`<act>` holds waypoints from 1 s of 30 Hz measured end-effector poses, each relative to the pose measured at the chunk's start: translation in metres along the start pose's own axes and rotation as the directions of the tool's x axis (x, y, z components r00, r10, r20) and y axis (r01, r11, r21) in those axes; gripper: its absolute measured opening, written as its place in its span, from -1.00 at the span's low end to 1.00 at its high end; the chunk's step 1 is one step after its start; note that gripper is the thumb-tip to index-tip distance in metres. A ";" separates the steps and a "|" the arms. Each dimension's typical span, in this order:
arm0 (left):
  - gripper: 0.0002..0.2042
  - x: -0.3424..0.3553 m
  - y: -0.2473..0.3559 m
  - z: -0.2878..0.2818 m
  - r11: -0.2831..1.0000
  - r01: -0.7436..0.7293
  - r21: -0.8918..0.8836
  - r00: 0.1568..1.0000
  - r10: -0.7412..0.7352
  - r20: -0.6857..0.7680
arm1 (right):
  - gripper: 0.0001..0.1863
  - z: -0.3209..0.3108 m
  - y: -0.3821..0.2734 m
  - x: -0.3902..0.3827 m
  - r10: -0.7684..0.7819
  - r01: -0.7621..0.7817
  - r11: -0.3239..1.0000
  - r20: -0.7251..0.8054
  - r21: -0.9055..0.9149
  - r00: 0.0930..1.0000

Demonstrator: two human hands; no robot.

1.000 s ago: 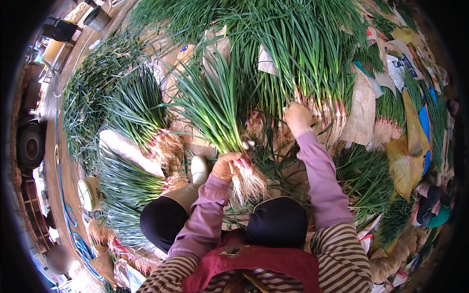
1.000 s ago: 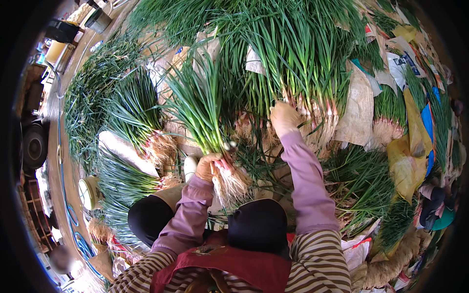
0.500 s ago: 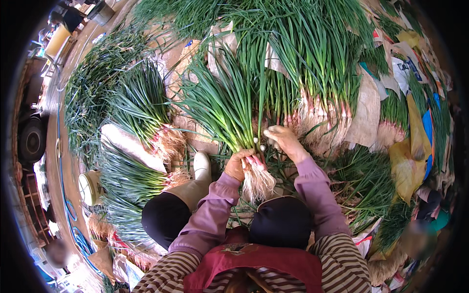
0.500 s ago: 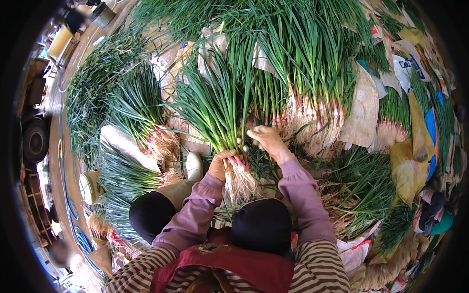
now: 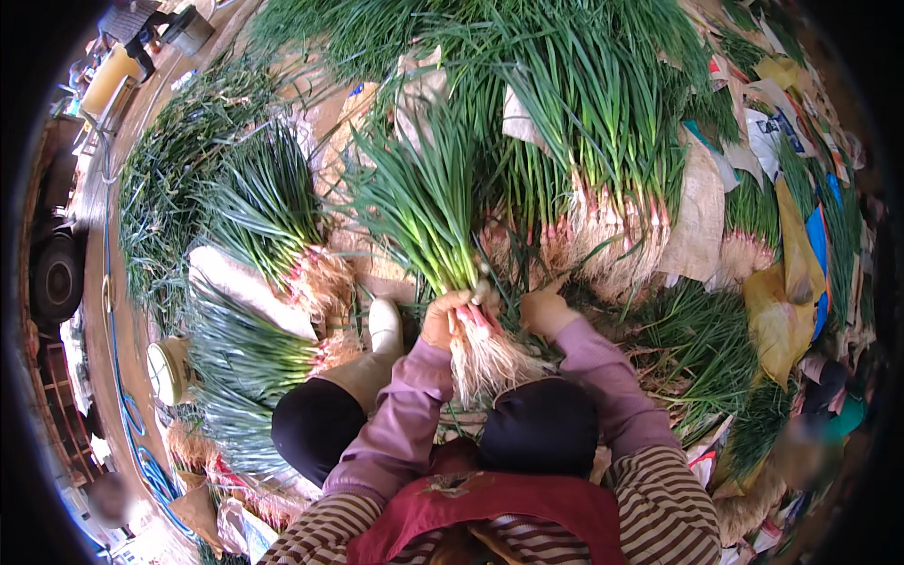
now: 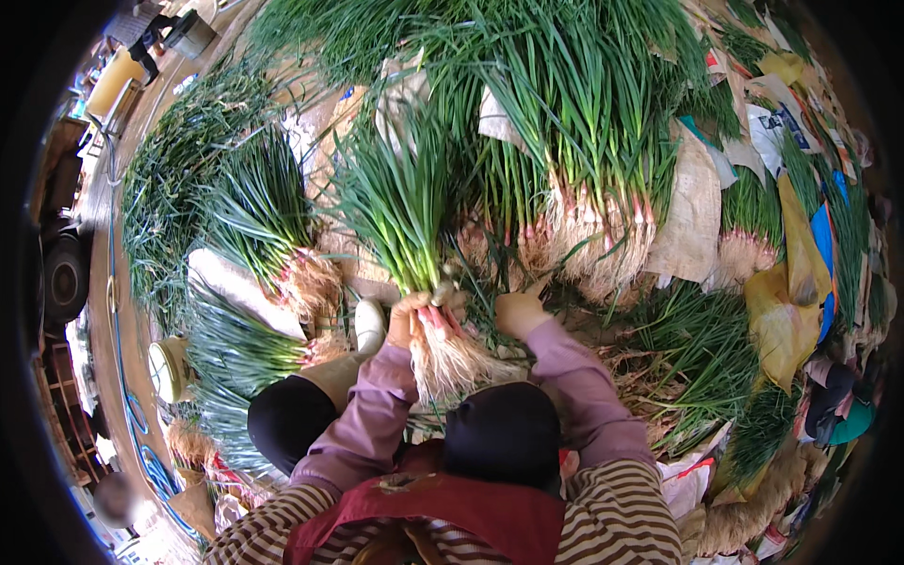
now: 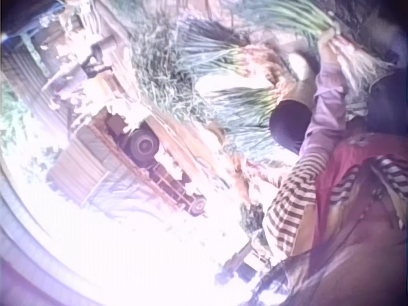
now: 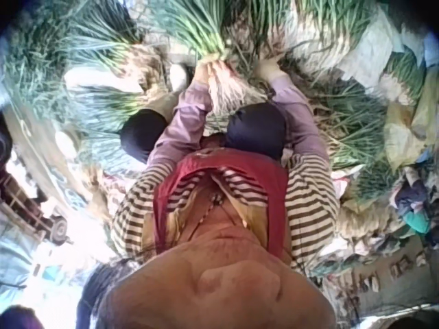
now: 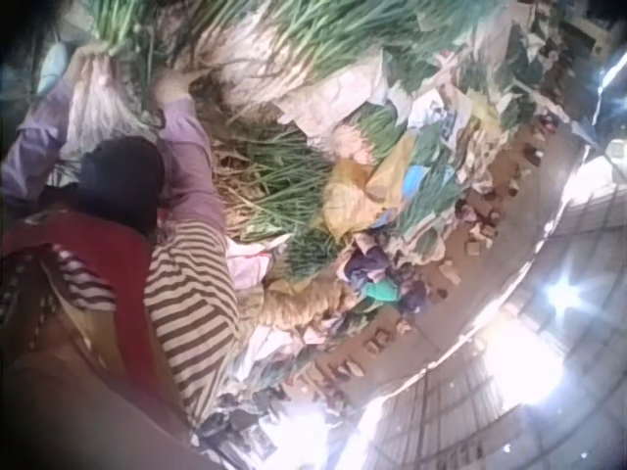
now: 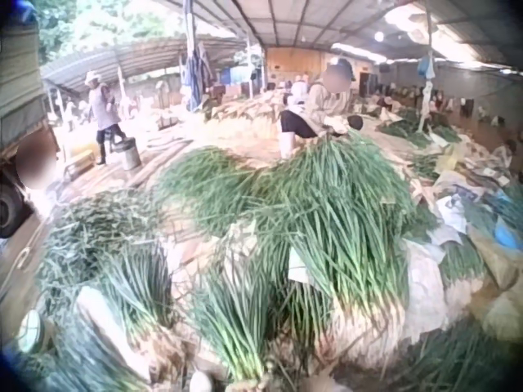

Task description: The person cleans green onions by hand, removing the outer layers, and organizes them into a bunch on the floor.

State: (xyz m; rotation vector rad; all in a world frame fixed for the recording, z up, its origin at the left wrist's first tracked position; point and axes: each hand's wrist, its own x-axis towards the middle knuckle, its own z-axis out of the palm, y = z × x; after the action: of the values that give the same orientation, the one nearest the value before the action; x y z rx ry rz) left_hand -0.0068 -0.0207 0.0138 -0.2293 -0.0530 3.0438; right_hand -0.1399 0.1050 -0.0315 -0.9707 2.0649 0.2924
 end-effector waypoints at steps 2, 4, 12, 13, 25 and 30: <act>-0.66 -0.005 0.001 0.019 0.982 -0.177 0.061 0.983 0.173 0.061 | -0.60 0.010 0.024 0.005 -0.135 0.134 0.990 -0.013 -0.049 0.991; -0.70 -0.019 0.012 0.001 0.972 -0.234 -0.009 0.940 0.229 0.253 | -0.68 -0.048 0.005 -0.021 0.117 0.080 0.844 -0.328 0.531 0.938; -0.76 -0.019 0.016 0.001 0.985 -0.169 -0.046 0.958 0.175 0.226 | -0.71 -0.074 -0.046 -0.013 -0.277 0.442 0.034 -0.417 0.896 0.866; -0.74 -0.013 0.015 -0.001 0.985 -0.166 -0.037 0.949 0.170 0.265 | -0.70 -0.070 -0.043 -0.005 -0.248 0.563 0.256 -0.510 0.785 0.824; -0.64 0.008 0.018 -0.012 0.939 -0.016 0.343 0.994 0.052 -0.095 | -0.70 -0.103 0.090 0.005 0.362 -0.151 0.925 -0.693 0.347 0.623; -0.71 0.011 0.013 -0.036 0.937 -0.012 0.349 0.946 0.124 -0.299 | -0.80 -0.058 0.015 -0.062 0.104 0.304 0.675 -0.495 0.673 0.863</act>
State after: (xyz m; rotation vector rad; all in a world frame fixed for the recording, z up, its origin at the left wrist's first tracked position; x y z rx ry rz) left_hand -0.0137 -0.0315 -0.0244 -0.6977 0.5139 2.9700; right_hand -0.1610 0.1188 0.0501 -0.6647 2.2425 -0.9163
